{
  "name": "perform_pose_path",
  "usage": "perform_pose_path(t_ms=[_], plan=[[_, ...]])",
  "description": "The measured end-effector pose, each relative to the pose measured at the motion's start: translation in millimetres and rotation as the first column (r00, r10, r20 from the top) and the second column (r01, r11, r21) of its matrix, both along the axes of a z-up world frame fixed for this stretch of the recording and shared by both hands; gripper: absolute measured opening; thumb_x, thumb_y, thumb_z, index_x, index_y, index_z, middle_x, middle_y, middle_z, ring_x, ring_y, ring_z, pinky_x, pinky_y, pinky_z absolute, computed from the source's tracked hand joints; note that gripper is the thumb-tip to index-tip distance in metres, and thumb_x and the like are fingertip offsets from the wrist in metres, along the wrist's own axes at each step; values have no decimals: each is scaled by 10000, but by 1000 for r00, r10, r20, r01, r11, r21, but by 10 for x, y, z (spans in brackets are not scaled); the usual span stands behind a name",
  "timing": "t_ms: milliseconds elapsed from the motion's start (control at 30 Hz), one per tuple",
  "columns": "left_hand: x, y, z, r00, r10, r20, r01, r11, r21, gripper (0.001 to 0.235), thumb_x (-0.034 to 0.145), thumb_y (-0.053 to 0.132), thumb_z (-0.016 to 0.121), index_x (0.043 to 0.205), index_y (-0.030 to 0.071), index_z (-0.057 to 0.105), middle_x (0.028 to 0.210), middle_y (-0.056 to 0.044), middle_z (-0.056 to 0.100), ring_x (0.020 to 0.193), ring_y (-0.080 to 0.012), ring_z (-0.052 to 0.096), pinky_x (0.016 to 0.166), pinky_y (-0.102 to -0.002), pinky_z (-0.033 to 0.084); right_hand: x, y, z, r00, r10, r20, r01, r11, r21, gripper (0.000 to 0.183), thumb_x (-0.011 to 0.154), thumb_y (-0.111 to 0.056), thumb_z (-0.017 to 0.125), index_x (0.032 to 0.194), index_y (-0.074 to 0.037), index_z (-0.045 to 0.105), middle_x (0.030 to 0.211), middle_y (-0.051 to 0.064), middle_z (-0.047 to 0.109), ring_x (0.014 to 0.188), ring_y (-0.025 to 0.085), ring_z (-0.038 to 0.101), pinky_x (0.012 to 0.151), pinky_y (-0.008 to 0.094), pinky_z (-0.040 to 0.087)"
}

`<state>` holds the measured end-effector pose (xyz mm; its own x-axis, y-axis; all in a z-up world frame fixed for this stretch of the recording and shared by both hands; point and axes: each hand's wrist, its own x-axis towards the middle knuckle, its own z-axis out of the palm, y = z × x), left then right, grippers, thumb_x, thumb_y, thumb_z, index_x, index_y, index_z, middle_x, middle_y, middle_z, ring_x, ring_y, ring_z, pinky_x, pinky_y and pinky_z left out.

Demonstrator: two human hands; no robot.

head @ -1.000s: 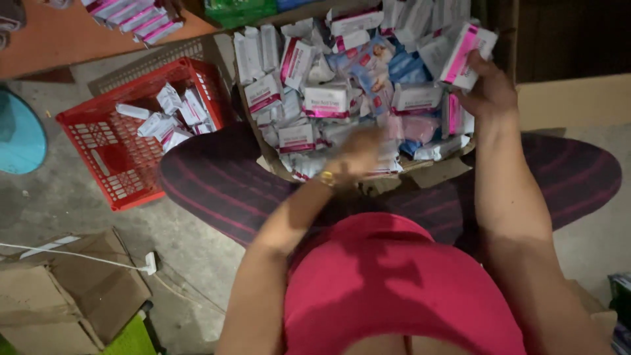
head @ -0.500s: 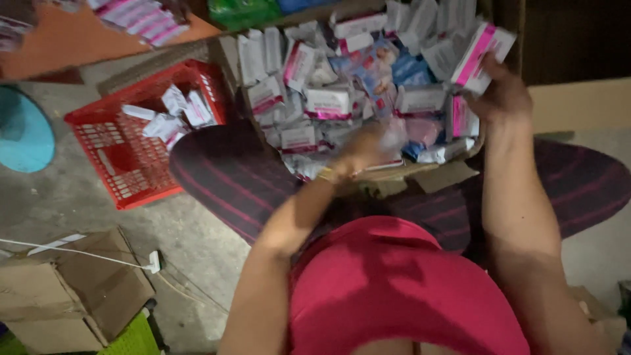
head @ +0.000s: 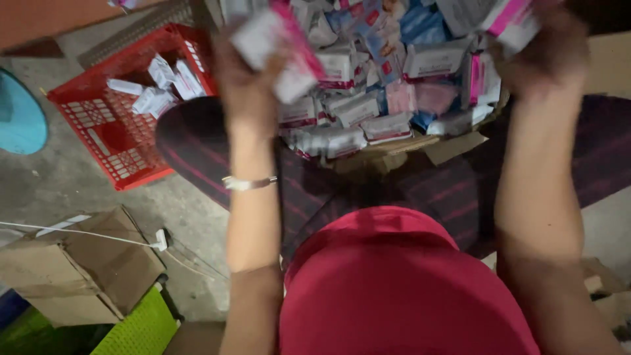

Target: Stocking and organizing boxed cosmetic and soap products onto shelves.

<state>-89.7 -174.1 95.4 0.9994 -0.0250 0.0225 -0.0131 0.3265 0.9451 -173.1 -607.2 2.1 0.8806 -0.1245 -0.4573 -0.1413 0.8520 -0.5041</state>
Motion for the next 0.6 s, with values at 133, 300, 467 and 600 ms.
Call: perform_pose_path(t_ms=[133,300,467,600], plan=[[-146,-274,-804,962,-45,-269,99,977,188,411,887,5,824,1238,-26,613,1123,-96,721,1003,-190,682,913,-351,565,202,534,602,988,-81,-133,98,987,126,297,1004,-112,645,1299,-82,658,1227,88,736,1188,290,682,1070,498,509],[-75,-266,-1211,914,10,-405,-94,978,-189,378,824,56,776,1177,27,644,1058,-60,736,913,-180,711,796,-357,582,148,325,54,954,-170,-247,200,974,102,260,1027,-82,628,1286,-81,656,1223,97,745,1161,312,724,1032,560,589],[-170,-555,-1753,950,-53,-307,293,486,824,627,744,336,961,1153,8,617,981,-173,713,868,-312,667,777,-412,531,106,256,-736,935,71,-348,-293,707,-643,368,841,-15,844,1173,-34,687,1074,55,712,947,191,680,811,377,569],[-637,-977,-1952,947,-288,-142,317,763,563,828,678,341,913,1308,-6,504,1149,-194,684,1052,-343,680,888,-420,537,99,590,-580,903,237,-358,-406,742,-533,370,816,-61,867,1148,-24,707,1045,58,720,931,188,684,818,377,567]])
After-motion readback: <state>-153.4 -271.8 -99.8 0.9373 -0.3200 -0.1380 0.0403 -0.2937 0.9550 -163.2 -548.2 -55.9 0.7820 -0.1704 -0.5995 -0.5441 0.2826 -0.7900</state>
